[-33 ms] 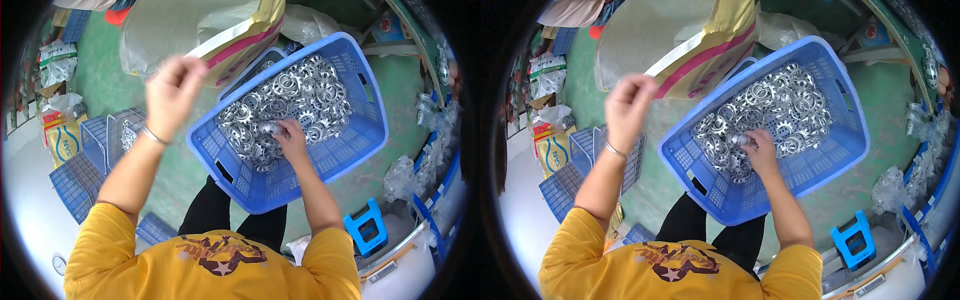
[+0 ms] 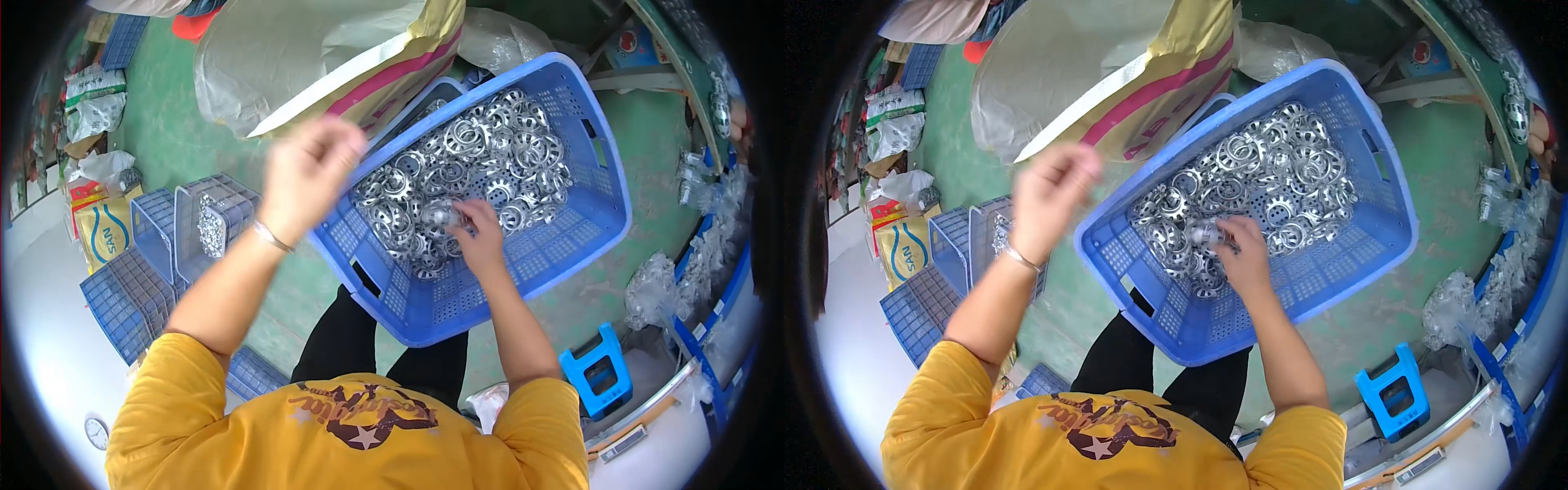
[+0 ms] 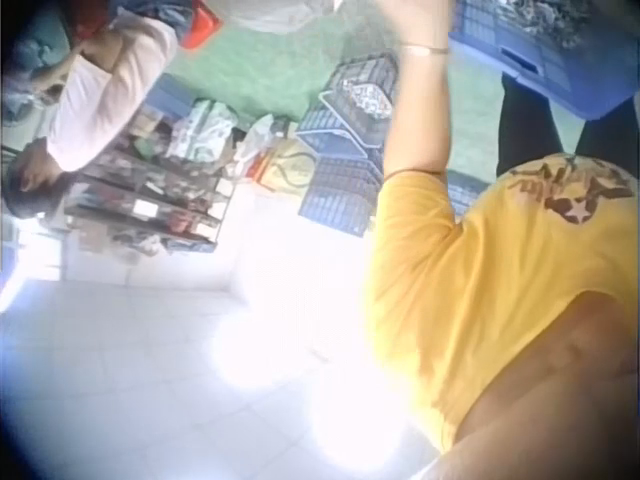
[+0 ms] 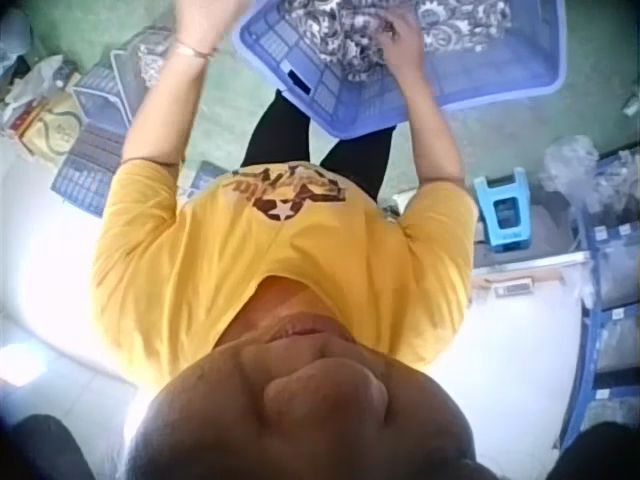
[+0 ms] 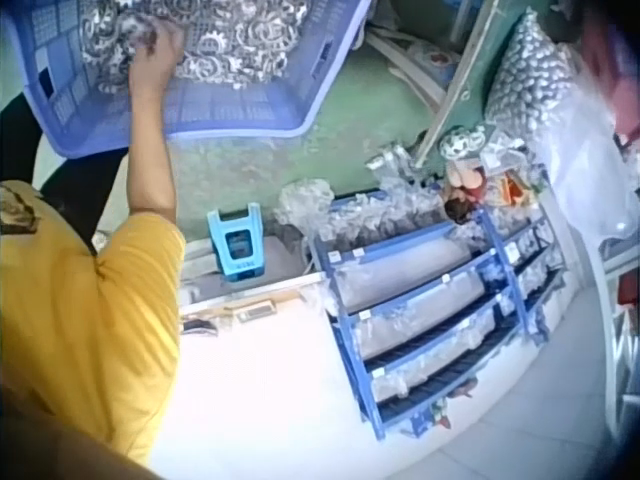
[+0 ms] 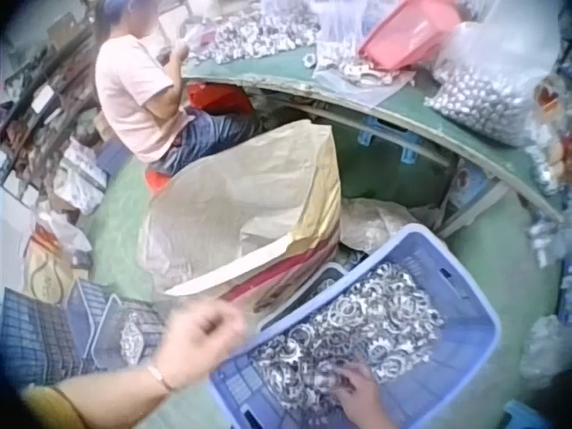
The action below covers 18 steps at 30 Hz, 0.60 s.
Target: The person sorts through a blue basket of small metal objects by hand, picking them up to look at them and then placing them into a white bag.
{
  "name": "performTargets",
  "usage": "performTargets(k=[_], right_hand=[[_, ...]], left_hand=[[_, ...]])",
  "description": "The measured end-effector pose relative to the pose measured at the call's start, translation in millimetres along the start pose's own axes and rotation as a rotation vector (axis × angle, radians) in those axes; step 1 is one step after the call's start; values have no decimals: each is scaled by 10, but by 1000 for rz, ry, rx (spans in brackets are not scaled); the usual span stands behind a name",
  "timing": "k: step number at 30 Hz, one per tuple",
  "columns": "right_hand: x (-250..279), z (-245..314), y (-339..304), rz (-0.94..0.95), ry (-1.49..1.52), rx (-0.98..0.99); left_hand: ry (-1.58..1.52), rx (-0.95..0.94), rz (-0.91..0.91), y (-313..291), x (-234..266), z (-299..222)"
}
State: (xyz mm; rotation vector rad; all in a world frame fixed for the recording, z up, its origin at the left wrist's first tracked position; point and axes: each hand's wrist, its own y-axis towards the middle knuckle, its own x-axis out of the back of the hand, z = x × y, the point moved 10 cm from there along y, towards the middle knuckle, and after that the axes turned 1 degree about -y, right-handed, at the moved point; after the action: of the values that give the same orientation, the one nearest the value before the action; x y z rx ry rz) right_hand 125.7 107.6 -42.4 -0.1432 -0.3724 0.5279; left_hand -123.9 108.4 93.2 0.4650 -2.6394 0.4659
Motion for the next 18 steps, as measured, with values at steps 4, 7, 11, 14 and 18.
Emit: performTargets(k=[4, 7, 11, 14, 18], right_hand=[[376, 1007, -331, -51, -10, 218], [576, 1243, -500, -112, 34, 312], [639, 804, -639, -199, 670, -124], [571, 524, -763, -5, 766, -394], [524, 555, -896, 109, 878, -442]], left_hand=[[-615, 864, 708, -1080, -1199, 488], [-1049, 848, 714, -1239, -1441, 166], [-916, 661, 730, -1226, -1529, -49], [-860, 617, 761, -1210, -1578, -142], [-747, 413, 770, -1184, -1594, -299]])
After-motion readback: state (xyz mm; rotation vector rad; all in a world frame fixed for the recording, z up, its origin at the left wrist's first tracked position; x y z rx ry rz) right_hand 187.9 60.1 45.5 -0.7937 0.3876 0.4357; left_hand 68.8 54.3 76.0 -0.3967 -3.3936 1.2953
